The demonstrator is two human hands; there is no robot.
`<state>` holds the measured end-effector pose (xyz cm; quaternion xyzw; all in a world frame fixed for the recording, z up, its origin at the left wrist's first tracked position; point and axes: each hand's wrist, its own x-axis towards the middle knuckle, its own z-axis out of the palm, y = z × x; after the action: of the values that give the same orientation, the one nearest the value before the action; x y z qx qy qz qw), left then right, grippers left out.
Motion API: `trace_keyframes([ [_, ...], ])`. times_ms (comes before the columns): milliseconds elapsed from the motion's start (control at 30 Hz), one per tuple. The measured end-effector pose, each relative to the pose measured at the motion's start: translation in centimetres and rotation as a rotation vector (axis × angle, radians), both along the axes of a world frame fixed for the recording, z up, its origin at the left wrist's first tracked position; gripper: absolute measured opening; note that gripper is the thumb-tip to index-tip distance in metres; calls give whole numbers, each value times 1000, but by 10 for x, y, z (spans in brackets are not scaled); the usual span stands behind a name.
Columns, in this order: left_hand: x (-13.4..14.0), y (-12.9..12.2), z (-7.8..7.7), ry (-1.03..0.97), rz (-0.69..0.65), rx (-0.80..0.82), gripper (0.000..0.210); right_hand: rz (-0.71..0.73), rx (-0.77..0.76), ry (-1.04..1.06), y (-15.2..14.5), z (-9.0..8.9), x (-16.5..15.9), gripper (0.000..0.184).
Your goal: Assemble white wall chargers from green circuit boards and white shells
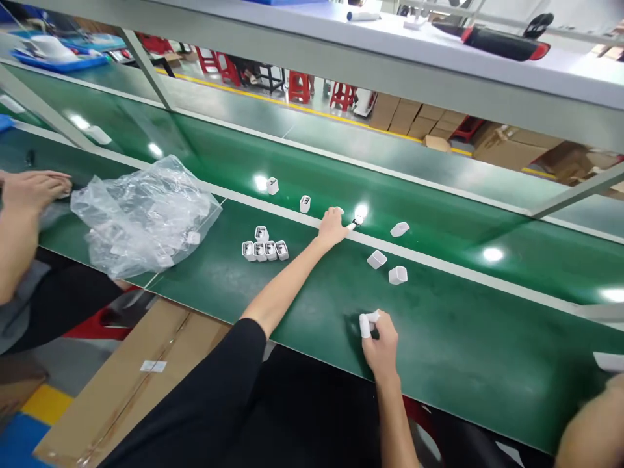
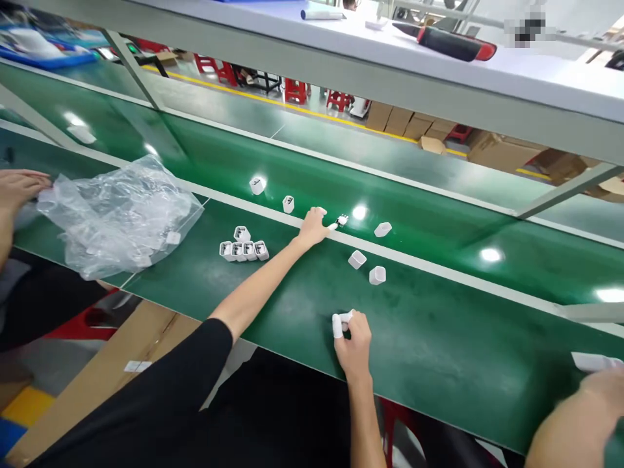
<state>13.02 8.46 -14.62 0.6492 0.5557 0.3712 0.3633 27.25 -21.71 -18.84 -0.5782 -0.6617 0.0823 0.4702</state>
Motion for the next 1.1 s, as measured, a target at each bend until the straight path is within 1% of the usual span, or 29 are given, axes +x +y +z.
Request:
trace_keyframes([
  [67,22,19,-11,84,14,21,47,8,-8,-13,0,-2,-3,20],
  [133,33,28,-21,139,11,34,37,9,-19,-27,-1,-3,-5,20],
  [200,35,34,-29,168,6,42,26,-2,-30,-37,1,-3,-5,21],
  [267,32,38,-34,174,13,48,24,-13,-45,-44,3,-2,-4,23],
  [400,25,46,-38,127,34,45,25,-9,-80,-61,6,1,-5,30],
  [500,20,48,-34,36,50,12,32,-3,-92,-76,6,1,-10,30],
  [567,15,49,-25,-51,28,-8,39,12,-84,-87,10,4,-9,29],
  [633,9,50,-10,-141,-49,-8,52,58,-69,-103,23,15,-1,24],
  [667,6,49,-1,-188,-116,4,58,85,-62,-121,35,25,4,18],
  [733,0,45,22,-289,-291,57,67,115,-54,-179,67,52,19,6],
  [767,-1,41,35,-359,-407,101,67,83,-54,-229,87,68,26,20],
  [800,-3,36,47,-420,-503,141,65,17,-68,-268,107,84,33,36],
  [833,-4,30,58,-467,-582,162,62,-44,-85,-284,126,100,38,54],
  [867,-6,22,69,-500,-646,169,59,-48,-121,-290,144,114,43,69],
  [900,-8,14,79,-514,-689,164,56,-19,-153,-272,159,125,46,76],
  [933,-10,6,88,-513,-718,155,54,29,-174,-237,171,134,48,76],
  [967,-13,-1,95,-494,-741,145,52,85,-195,-188,181,139,49,72],
  [1000,-15,-7,101,-461,-760,131,51,130,-211,-133,188,141,50,63],
  [1067,-20,-12,109,-375,-806,85,54,175,-230,-27,197,140,52,46],
  [1100,-21,-12,110,-341,-832,53,61,175,-235,16,199,137,53,41],
])
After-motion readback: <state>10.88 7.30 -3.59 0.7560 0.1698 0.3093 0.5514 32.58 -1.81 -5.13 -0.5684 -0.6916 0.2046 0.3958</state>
